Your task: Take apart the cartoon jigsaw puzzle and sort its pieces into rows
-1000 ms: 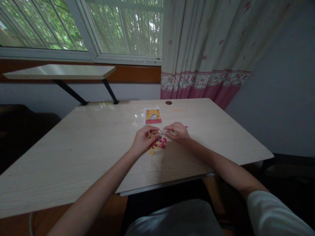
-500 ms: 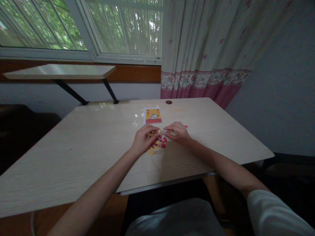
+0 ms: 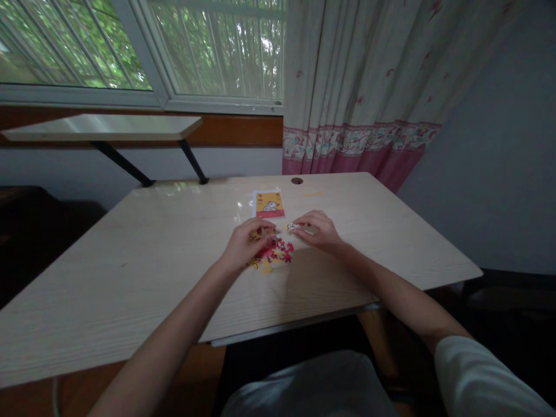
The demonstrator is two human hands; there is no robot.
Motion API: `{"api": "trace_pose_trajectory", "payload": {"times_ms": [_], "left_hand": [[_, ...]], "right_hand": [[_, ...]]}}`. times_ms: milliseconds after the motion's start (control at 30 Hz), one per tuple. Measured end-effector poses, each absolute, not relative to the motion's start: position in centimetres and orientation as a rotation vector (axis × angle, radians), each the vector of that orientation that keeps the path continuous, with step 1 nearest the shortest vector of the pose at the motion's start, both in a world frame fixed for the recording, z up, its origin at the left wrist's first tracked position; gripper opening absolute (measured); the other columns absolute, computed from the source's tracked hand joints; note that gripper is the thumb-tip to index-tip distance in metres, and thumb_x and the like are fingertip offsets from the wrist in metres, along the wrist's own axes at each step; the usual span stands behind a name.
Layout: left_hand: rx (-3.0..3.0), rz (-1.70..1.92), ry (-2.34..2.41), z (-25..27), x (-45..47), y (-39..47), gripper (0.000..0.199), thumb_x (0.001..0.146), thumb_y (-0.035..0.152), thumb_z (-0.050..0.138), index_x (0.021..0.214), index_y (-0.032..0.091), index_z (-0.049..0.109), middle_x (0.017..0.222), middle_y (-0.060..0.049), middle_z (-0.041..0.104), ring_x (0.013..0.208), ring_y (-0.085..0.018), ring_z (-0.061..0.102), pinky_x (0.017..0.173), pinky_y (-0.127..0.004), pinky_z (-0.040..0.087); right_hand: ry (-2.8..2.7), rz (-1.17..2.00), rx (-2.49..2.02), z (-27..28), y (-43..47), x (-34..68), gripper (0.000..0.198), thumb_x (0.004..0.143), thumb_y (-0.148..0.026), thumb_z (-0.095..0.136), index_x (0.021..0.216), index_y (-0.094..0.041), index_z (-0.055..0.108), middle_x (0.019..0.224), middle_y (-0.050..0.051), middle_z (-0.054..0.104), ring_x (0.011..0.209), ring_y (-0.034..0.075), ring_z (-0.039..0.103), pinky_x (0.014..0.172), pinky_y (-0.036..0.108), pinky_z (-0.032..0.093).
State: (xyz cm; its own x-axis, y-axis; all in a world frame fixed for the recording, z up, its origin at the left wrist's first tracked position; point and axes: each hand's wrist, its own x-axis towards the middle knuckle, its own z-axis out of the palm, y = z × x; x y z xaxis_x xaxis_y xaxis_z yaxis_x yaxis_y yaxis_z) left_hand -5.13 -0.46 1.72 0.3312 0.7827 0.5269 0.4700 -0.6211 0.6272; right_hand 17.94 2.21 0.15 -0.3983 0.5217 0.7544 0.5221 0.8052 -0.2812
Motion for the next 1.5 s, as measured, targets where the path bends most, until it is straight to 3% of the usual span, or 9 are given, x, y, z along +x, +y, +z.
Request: {"api": "trace_pose_trajectory", "payload": {"times_ms": [133, 333, 600, 800, 1300, 1500], "left_hand": [[2.341, 0.829, 1.049, 2.2, -6.7, 0.0, 0.015, 0.08, 0.031, 0.058, 0.082, 0.019, 0.067, 0.082, -0.005, 0.066, 0.077, -0.017, 0.06, 0.073, -0.031, 0.046], [2.505, 0.535, 0.989, 1.6, -7.4, 0.5, 0.021, 0.075, 0.031, 0.062, 0.093, 0.021, 0.067, 0.087, -0.006, 0.066, 0.083, -0.019, 0.059, 0.076, -0.031, 0.044], [2.548, 0.41, 1.03, 1.8, -7.1, 0.4, 0.02, 0.073, 0.033, 0.063, 0.087, 0.019, 0.067, 0.083, -0.006, 0.064, 0.077, -0.018, 0.058, 0.07, -0.028, 0.043], [2.563, 0.412, 1.042, 1.7, -7.0, 0.4, 0.018, 0.073, 0.034, 0.063, 0.082, 0.019, 0.065, 0.078, -0.005, 0.063, 0.073, -0.017, 0.056, 0.067, -0.028, 0.041], [2.569, 0.414, 0.992, 1.7, -6.9, 0.4, 0.008, 0.075, 0.024, 0.056, 0.071, 0.018, 0.061, 0.073, -0.003, 0.06, 0.071, -0.016, 0.054, 0.067, -0.027, 0.041], [2.323, 0.607, 0.95, 1.9, -6.1, -0.2, 0.015, 0.077, 0.029, 0.056, 0.072, 0.017, 0.063, 0.071, -0.004, 0.062, 0.069, -0.015, 0.056, 0.066, -0.028, 0.043]], "right_hand": [[-2.198, 0.002, -0.821, 1.3, 3.2, 20.3, 0.02, 0.08, -0.037, 0.061, 0.089, -0.019, 0.065, 0.079, 0.004, 0.065, 0.078, 0.016, 0.057, 0.074, 0.03, 0.041], [-2.353, 0.146, -1.055, 3.2, 4.7, 24.8, 0.017, 0.077, -0.033, 0.064, 0.086, -0.019, 0.067, 0.087, 0.005, 0.065, 0.084, 0.018, 0.056, 0.078, 0.031, 0.041], [-2.402, 0.753, -1.531, 3.2, 4.7, 28.8, 0.027, 0.069, -0.035, 0.065, 0.086, -0.014, 0.069, 0.072, 0.003, 0.062, 0.061, 0.012, 0.051, 0.056, 0.023, 0.037], [-2.441, 0.875, -1.514, 2.2, 5.3, 28.8, 0.03, 0.066, -0.035, 0.067, 0.085, -0.012, 0.067, 0.068, 0.001, 0.059, 0.06, 0.01, 0.049, 0.056, 0.022, 0.036], [-2.449, 0.82, -1.563, 1.9, 5.4, 28.4, 0.026, 0.065, -0.03, 0.065, 0.085, -0.014, 0.067, 0.067, 0.001, 0.058, 0.059, 0.01, 0.049, 0.055, 0.022, 0.036], [-2.445, 0.855, -1.553, 2.0, 5.2, 28.0, 0.023, 0.066, -0.025, 0.062, 0.086, -0.013, 0.066, 0.066, 0.0, 0.059, 0.057, 0.01, 0.048, 0.053, 0.021, 0.035]]}}
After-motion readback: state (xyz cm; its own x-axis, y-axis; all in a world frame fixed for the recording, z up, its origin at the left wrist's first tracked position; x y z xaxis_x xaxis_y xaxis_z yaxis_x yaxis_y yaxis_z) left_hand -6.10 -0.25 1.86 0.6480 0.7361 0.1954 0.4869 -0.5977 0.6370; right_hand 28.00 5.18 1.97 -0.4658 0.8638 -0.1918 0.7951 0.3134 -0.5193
